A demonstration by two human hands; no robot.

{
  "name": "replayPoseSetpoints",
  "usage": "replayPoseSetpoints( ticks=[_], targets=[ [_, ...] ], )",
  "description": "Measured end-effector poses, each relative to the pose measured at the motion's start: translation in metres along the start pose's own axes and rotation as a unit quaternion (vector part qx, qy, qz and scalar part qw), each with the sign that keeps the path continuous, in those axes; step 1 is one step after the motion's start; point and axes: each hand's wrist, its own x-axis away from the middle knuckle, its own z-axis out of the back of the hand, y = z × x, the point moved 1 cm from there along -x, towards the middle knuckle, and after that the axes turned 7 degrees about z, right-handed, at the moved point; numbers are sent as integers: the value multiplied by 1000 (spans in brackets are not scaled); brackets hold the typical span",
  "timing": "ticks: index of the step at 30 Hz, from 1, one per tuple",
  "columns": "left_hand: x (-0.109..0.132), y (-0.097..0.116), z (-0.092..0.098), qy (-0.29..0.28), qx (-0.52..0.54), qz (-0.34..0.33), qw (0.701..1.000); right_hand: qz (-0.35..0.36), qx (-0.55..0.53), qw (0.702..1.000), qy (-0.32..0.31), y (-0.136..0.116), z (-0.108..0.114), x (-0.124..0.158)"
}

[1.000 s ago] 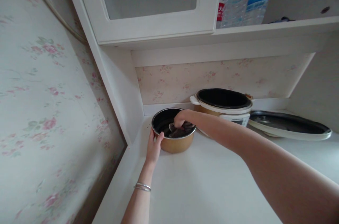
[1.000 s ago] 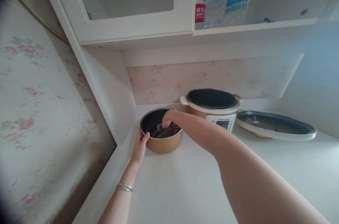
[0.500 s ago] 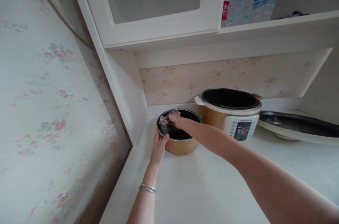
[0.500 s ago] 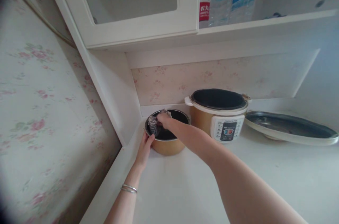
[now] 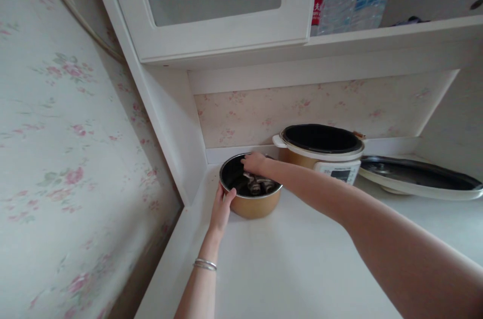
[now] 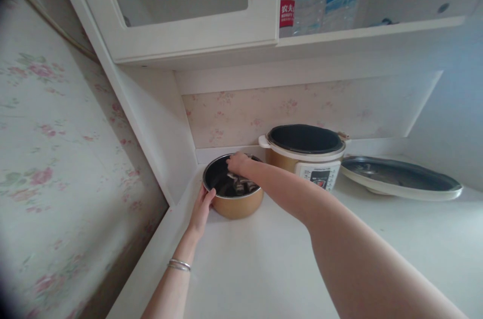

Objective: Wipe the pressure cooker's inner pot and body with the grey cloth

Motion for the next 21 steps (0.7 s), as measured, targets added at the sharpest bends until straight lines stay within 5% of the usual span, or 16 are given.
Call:
replayPoseSetpoints(
  ticks=[3,5,7,13,17,21],
  targets=[
    [0,-2,1,2,-5,3,1000,170,86,981,-32,-14,-15,-4],
    [-1,-3,1,7,-7,3,1000,325,194,924,-65,-24,-25,-6],
    [-2,-4,1,10,-4,5,1000,391,271,876,-83,-29,-30,-7],
    [-2,0,-1,4,-6,-11,1000,98,301,947,-45,-13,-6,0],
    [-1,3,-1,4,-19,-28,999,26,287,957,-11,-4,26,23],
    [-1,4,0,6,-27,-29,999,-26,274,957,93,-6,63,59]
  ],
)
